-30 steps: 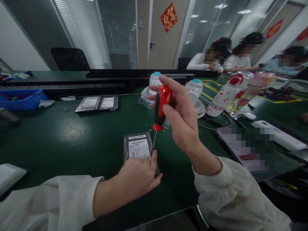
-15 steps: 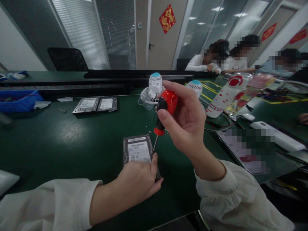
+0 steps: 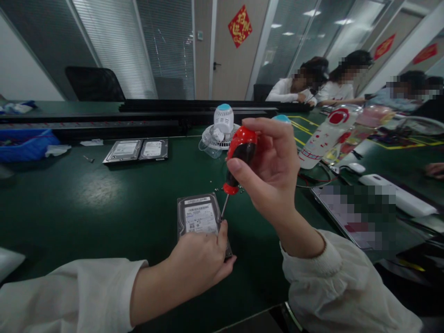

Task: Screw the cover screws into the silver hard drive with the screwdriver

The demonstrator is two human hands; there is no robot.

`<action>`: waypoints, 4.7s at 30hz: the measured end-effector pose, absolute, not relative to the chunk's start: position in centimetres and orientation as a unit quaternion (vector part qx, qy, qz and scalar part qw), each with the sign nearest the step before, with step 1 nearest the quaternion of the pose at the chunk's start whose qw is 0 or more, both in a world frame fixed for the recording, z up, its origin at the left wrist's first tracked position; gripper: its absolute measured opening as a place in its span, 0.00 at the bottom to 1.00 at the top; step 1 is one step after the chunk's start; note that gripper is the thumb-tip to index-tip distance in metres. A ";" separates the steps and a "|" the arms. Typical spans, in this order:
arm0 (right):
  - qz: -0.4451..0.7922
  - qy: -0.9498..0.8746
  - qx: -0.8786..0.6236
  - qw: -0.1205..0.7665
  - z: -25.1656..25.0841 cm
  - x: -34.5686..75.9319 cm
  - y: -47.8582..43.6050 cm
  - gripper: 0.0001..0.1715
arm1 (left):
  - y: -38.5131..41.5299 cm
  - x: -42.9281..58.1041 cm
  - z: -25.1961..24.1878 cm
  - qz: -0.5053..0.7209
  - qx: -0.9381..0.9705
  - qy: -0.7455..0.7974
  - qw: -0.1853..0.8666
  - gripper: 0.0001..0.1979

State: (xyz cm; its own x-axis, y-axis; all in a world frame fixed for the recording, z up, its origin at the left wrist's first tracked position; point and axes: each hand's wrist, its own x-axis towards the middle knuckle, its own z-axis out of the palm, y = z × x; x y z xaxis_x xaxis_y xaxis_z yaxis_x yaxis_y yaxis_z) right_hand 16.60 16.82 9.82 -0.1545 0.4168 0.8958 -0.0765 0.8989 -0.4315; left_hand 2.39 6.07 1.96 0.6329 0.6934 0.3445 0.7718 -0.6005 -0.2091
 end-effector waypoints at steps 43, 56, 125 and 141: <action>0.147 -0.753 -0.159 0.621 9.6 17.1 16.7 0.26 | 6.1 2.4 2.1 -0.103 -0.890 -0.414 0.160 0.34; 0.181 -0.756 -0.156 0.610 9.7 17.2 16.6 0.24 | 6.2 2.4 2.0 -0.104 -0.891 -0.413 0.159 0.34; 0.145 -0.741 -0.130 0.643 9.5 17.2 16.8 0.27 | 6.1 2.4 1.9 -0.076 -0.892 -0.424 0.136 0.35; 0.229 -0.763 -0.124 0.591 9.7 17.5 16.7 0.28 | 6.0 2.5 1.7 -0.081 -0.894 -0.424 0.124 0.35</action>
